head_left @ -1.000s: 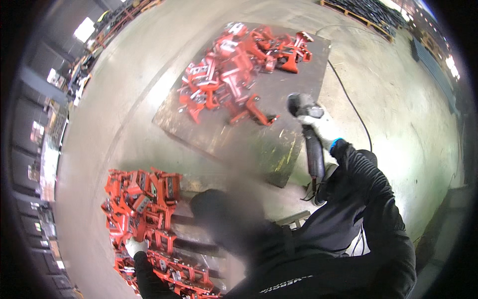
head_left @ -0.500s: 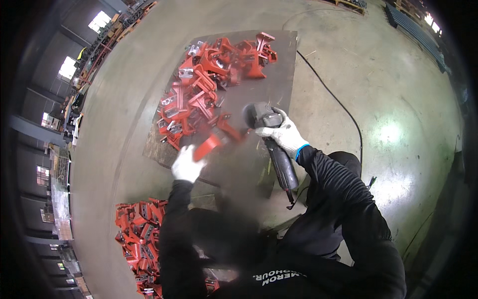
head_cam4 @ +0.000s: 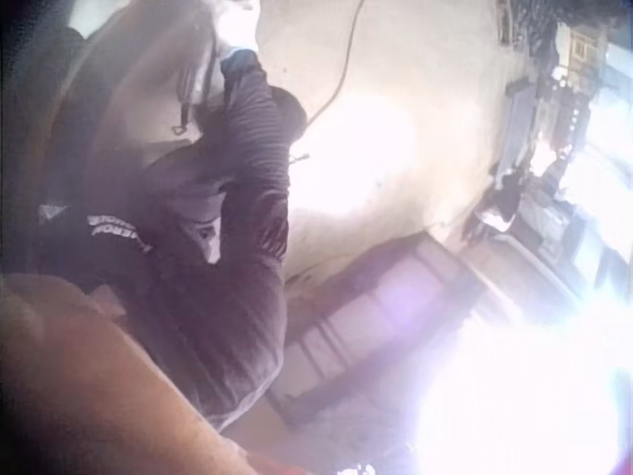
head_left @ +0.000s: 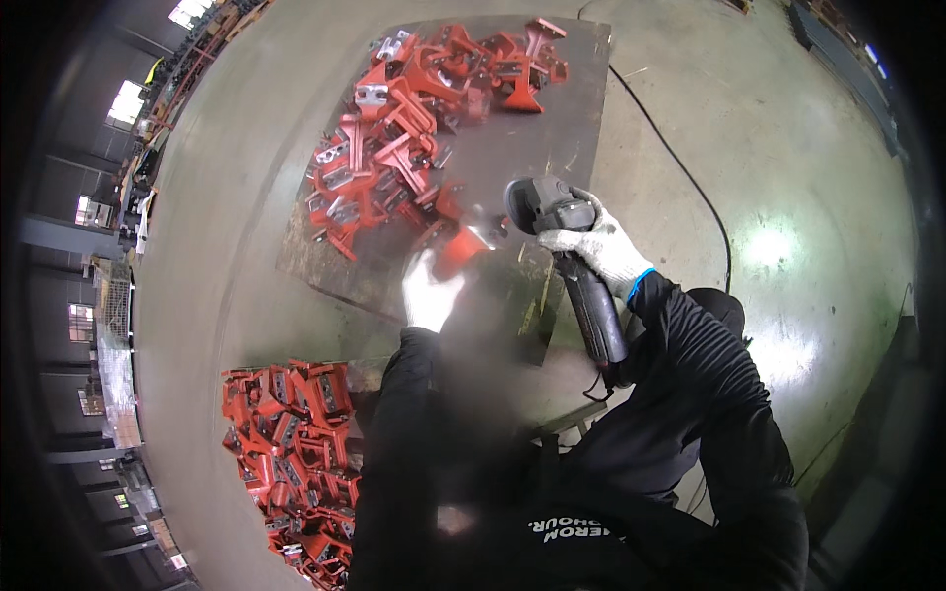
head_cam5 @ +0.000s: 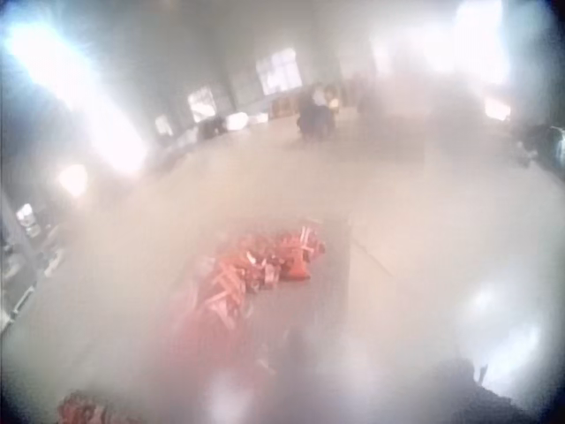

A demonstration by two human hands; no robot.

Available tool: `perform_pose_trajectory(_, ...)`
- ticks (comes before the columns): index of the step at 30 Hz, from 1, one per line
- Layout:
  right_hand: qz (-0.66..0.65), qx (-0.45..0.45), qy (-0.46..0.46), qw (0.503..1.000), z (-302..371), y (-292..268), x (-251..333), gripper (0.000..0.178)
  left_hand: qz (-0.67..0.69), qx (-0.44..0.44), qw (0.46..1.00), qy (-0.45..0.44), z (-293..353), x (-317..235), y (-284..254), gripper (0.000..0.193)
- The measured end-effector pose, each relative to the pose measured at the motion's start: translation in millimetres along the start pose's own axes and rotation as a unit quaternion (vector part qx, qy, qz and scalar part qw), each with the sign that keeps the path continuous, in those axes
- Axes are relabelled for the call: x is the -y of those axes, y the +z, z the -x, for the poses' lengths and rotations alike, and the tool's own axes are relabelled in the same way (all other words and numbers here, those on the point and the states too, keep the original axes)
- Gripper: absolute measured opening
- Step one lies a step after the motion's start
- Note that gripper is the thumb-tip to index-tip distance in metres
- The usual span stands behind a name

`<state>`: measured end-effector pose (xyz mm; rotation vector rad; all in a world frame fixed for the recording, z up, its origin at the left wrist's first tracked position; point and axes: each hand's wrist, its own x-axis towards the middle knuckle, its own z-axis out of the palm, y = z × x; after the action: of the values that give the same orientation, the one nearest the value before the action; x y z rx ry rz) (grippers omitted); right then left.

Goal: The person uses an angle grinder to smooth the edges of red metal parts. They pick up each part from a pile, grind it, and place it on a work surface, repeating this process throughout the clip.

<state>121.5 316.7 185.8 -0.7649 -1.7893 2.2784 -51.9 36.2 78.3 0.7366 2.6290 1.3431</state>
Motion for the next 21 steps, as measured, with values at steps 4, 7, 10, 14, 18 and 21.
perform_pose_trajectory(4,-0.021,0.027,0.022,0.999,-3,9,-6,0.088,-0.026,0.003,0.998,0.057,0,-33,-8,0.060)
perform_pose_trajectory(7,0.074,0.112,-0.141,0.981,-19,-2,-31,0.073,-0.038,-0.021,0.995,0.086,1,-34,-6,0.055)
perform_pose_trajectory(10,-0.024,0.102,-0.004,0.995,-13,13,-10,0.053,-0.039,-0.030,0.993,0.107,4,-37,-13,0.052)
perform_pose_trajectory(14,-0.094,0.080,0.135,0.983,-3,14,2,0.042,0.021,-0.024,0.995,0.092,2,-33,-15,0.057)
perform_pose_trajectory(18,-0.092,0.109,0.198,0.970,1,7,-3,0.036,0.037,-0.043,0.996,0.073,-1,-43,-20,0.059)
perform_pose_trajectory(21,-0.092,0.136,0.207,0.965,4,7,-4,0.033,0.111,-0.075,0.990,0.041,0,-45,-22,0.047)
